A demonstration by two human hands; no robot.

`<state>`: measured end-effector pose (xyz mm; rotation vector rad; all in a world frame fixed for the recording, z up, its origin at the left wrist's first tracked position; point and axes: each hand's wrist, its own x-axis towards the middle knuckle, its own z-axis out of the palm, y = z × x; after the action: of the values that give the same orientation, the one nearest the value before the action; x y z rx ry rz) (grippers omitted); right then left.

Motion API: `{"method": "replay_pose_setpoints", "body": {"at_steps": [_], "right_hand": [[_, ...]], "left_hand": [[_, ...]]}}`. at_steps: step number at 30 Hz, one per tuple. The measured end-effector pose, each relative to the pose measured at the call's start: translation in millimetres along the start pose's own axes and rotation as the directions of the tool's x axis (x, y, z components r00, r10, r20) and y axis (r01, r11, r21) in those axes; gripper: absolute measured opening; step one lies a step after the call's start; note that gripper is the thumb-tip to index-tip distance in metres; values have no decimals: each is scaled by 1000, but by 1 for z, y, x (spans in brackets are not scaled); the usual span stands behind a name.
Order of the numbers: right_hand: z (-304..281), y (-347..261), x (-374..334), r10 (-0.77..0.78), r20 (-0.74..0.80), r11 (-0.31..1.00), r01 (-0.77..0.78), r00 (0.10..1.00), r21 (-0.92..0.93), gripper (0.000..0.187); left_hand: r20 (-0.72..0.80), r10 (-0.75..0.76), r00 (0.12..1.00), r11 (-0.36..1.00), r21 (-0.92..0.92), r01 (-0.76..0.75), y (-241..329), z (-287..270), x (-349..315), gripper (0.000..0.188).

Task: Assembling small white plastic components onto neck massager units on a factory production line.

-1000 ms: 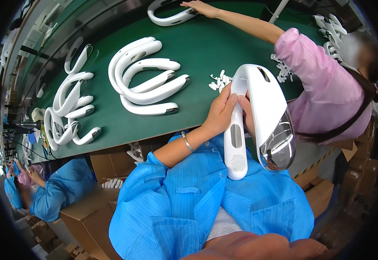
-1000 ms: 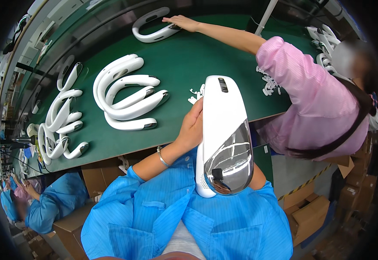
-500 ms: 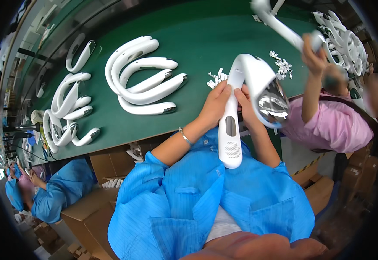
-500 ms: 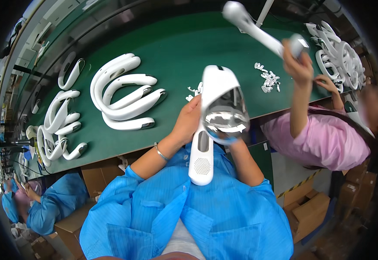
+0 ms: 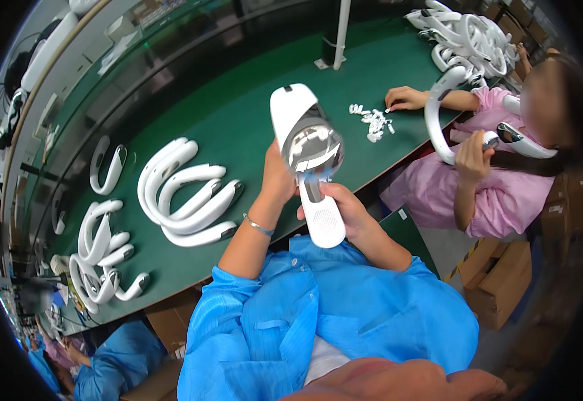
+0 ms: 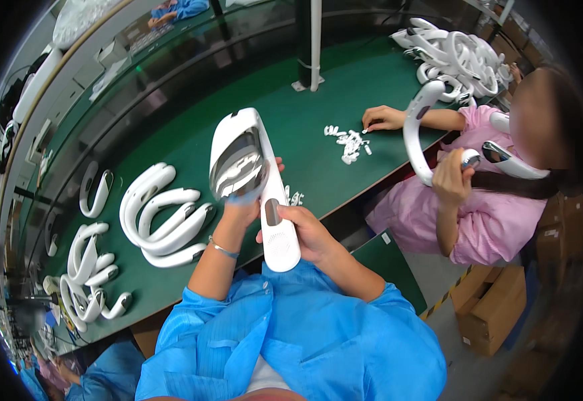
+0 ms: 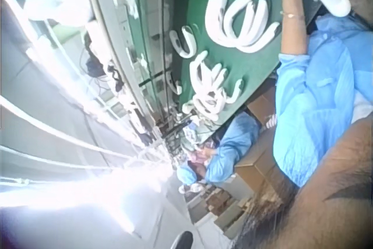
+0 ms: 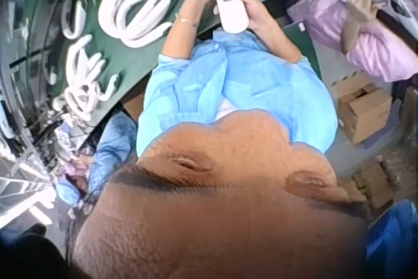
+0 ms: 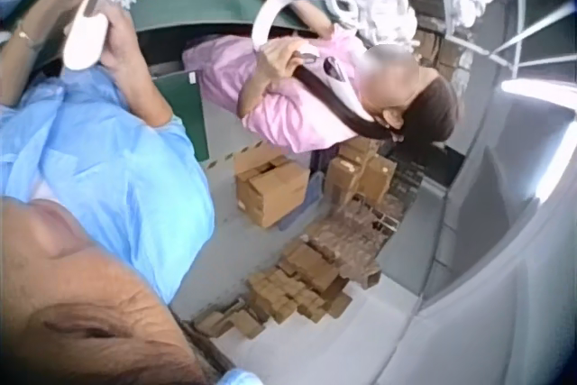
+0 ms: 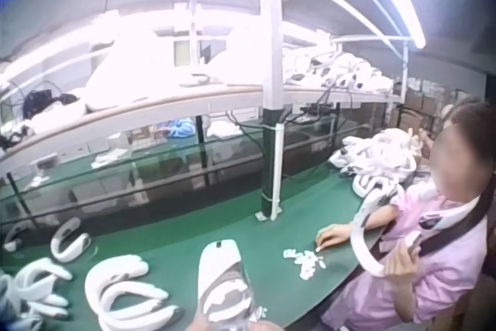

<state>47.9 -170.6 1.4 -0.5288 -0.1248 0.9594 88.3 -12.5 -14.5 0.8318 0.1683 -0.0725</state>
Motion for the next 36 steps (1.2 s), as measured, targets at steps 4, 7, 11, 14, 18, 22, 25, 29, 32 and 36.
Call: {"method": "replay_pose_setpoints", "body": {"at_steps": [4,7,11,14,18,22,25,29,32,36], "right_hand": [[4,-35,18,-259,-185,965,263,948,-4,37],[-32,-67,33,-444,-299,896,418,845,-151,34],[-14,-53,31,-353,-275,934,353,894,-51,29],[-18,-4,31,-69,-137,990,85,988,116,36],[5,-5,16,82,-164,995,-71,983,74,36],[-60,-87,30,-746,-110,166,23,656,-986,21],[-125,-148,44,-779,210,-457,-305,590,-835,25],[-151,-165,61,-711,14,-517,-509,703,-688,18],[-157,-172,60,-707,-47,-436,-487,706,-756,16],[-158,-174,58,-731,13,-355,-363,682,-862,15]], "left_hand": [[-62,297,953,869,431,-243,35,22,-15,43],[-50,163,985,865,487,-119,56,4,-28,50],[-56,208,976,860,486,-156,54,5,-17,57],[-96,269,958,841,509,-185,38,11,11,51],[-18,149,989,924,359,-132,34,5,25,29],[-108,198,974,946,280,-161,36,1,18,21],[-141,138,980,943,320,-87,31,6,19,19],[-153,100,983,943,330,-44,19,3,20,23],[-141,74,987,926,378,-16,18,8,16,26],[-80,-16,997,945,326,41,11,16,16,26]]}}
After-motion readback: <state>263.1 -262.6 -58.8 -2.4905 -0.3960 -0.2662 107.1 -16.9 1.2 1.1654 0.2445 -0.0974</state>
